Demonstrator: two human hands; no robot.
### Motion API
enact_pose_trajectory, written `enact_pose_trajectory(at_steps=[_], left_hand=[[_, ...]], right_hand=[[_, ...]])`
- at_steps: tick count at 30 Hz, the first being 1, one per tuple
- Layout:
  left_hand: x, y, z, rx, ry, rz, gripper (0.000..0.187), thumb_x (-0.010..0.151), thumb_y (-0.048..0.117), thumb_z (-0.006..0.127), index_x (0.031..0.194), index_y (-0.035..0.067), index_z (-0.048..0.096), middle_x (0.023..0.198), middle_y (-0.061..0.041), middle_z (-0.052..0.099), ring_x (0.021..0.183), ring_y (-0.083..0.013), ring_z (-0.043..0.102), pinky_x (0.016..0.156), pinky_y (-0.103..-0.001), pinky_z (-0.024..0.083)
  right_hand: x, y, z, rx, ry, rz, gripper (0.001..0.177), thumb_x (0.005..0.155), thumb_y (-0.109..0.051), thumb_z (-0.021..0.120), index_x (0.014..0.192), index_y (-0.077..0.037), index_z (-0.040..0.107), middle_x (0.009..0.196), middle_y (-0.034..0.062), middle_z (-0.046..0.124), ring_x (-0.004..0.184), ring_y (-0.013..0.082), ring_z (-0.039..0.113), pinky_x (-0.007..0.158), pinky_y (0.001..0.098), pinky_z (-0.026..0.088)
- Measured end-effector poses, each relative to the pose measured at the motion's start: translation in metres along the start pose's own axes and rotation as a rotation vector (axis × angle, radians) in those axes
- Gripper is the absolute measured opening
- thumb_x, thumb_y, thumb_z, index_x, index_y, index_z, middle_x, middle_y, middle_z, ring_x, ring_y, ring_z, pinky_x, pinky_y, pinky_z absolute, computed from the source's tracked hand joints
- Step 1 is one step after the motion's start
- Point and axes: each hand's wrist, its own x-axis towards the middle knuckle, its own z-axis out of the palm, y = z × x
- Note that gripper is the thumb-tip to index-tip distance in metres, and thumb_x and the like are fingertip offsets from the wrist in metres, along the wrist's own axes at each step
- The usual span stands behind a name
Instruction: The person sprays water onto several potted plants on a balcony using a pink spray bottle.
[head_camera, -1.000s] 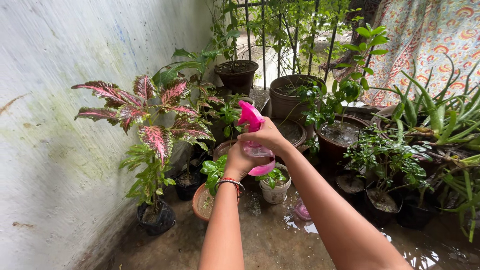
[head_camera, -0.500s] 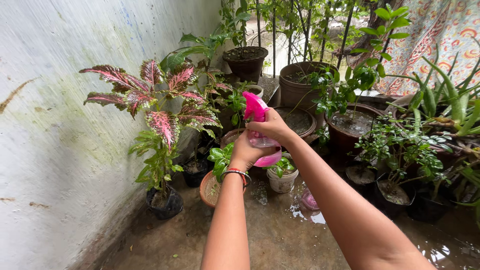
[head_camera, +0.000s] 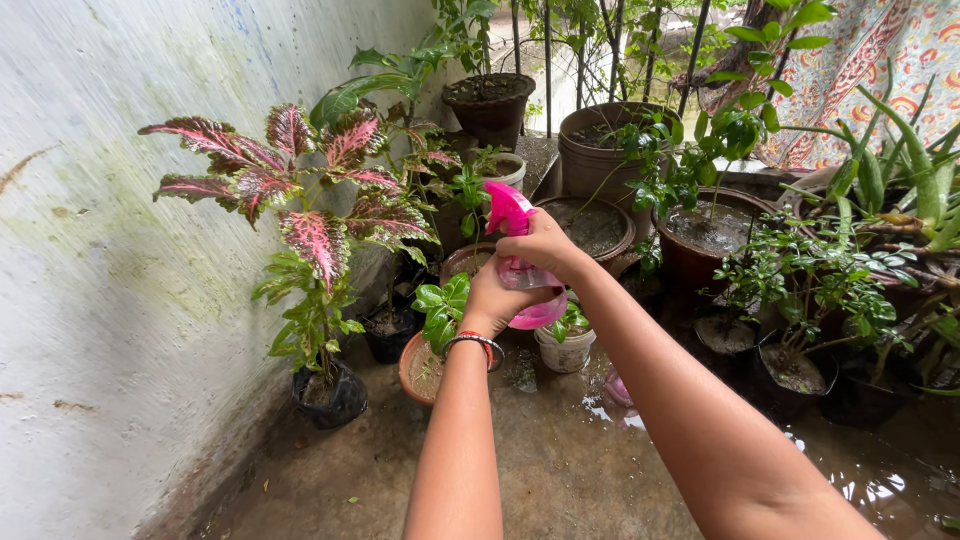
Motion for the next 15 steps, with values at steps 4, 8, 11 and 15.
enact_pose_trajectory(at_steps=[4, 8, 11, 15], left_hand=[[0.0011, -0.0036, 0.002, -0.016, -0.008, -0.004, 0.086, 0.052, 0.031, 0.096, 0.129, 0.009, 0.062, 0.12, -0.004, 0.074, 0.108, -0.0156, 0.071, 0.095, -0.033, 0.057], [-0.0007, -0.0052, 0.0015, 0.028, -0.011, -0.041, 0.085, 0.053, 0.033, 0.096, 0.128, 0.009, 0.063, 0.12, -0.005, 0.074, 0.108, -0.016, 0.072, 0.096, -0.032, 0.057], [-0.0046, -0.0027, 0.0017, 0.044, -0.001, -0.072, 0.085, 0.053, 0.035, 0.096, 0.127, 0.01, 0.064, 0.12, -0.005, 0.074, 0.107, -0.0165, 0.072, 0.096, -0.033, 0.056], [-0.0047, 0.0031, 0.0021, 0.102, 0.004, -0.091, 0.085, 0.051, 0.037, 0.095, 0.126, 0.011, 0.064, 0.119, -0.005, 0.075, 0.107, -0.0163, 0.073, 0.095, -0.033, 0.056]], right_hand=[[0.0024, 0.0062, 0.0024, -0.002, 0.021, -0.005, 0.026, 0.071, -0.007, 0.073, 0.097, -0.003, 0.068, 0.083, -0.0013, 0.067, 0.074, 0.0071, 0.062, 0.069, 0.0262, 0.053], [0.0003, 0.004, 0.0017, -0.06, 0.015, 0.068, 0.025, 0.072, -0.008, 0.072, 0.097, -0.003, 0.07, 0.08, 0.0005, 0.068, 0.07, 0.0083, 0.062, 0.067, 0.0266, 0.053], [-0.0016, 0.0009, 0.0019, -0.041, 0.01, 0.12, 0.027, 0.071, -0.007, 0.072, 0.098, -0.005, 0.071, 0.077, 0.0017, 0.066, 0.067, 0.0098, 0.059, 0.063, 0.0284, 0.051], [-0.0014, 0.0046, 0.0013, -0.009, 0.011, 0.083, 0.028, 0.07, -0.007, 0.073, 0.097, -0.005, 0.07, 0.079, -0.0003, 0.067, 0.069, 0.0079, 0.06, 0.066, 0.0269, 0.052]])
